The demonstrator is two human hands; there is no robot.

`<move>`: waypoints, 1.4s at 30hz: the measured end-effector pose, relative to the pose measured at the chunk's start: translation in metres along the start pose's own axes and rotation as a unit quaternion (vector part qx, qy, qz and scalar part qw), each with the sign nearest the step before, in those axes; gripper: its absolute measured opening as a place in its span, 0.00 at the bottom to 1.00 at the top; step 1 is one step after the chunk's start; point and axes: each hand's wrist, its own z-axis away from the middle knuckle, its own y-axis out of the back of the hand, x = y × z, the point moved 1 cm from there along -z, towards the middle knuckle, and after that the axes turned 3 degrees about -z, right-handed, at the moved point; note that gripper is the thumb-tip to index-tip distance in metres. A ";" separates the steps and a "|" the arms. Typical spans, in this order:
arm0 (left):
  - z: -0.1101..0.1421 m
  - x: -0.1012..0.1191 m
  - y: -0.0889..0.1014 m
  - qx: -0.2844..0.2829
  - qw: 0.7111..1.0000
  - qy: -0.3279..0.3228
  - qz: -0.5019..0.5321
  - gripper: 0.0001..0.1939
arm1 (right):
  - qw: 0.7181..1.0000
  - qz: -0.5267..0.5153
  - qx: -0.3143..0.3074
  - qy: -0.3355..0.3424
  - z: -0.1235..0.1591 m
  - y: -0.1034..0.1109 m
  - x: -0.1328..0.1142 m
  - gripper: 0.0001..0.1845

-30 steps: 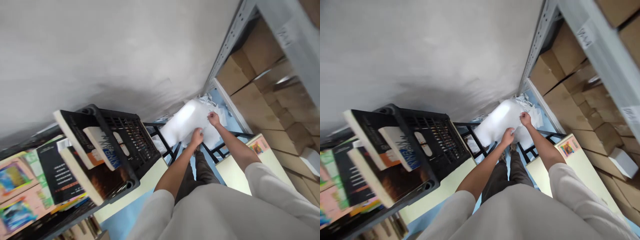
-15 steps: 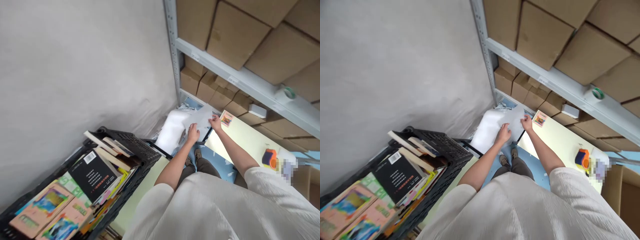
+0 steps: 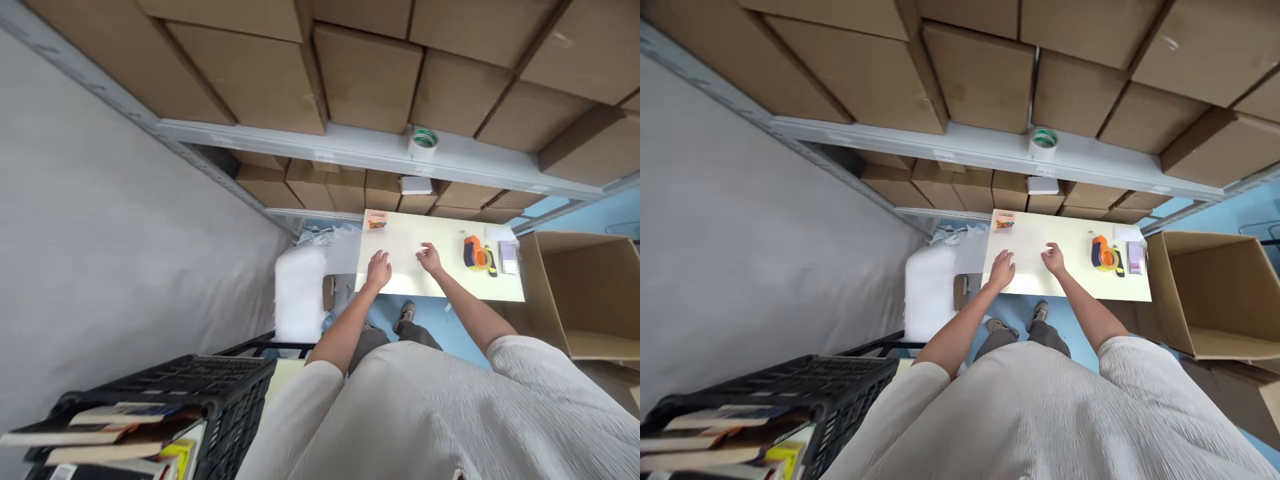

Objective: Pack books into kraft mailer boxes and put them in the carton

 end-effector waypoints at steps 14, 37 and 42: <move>-0.014 0.049 -0.085 -0.120 0.979 0.024 -0.161 0.34 | 0.992 0.118 -0.045 -0.028 -0.023 0.083 0.087 0.28; -0.023 0.003 -0.039 -0.110 0.974 0.038 -0.197 0.33 | 0.900 0.390 -0.178 0.084 0.017 0.031 0.058 0.23; -0.024 -0.037 -0.022 -0.150 0.966 0.010 -0.211 0.43 | 0.925 0.362 -0.108 0.042 0.010 -0.006 0.026 0.21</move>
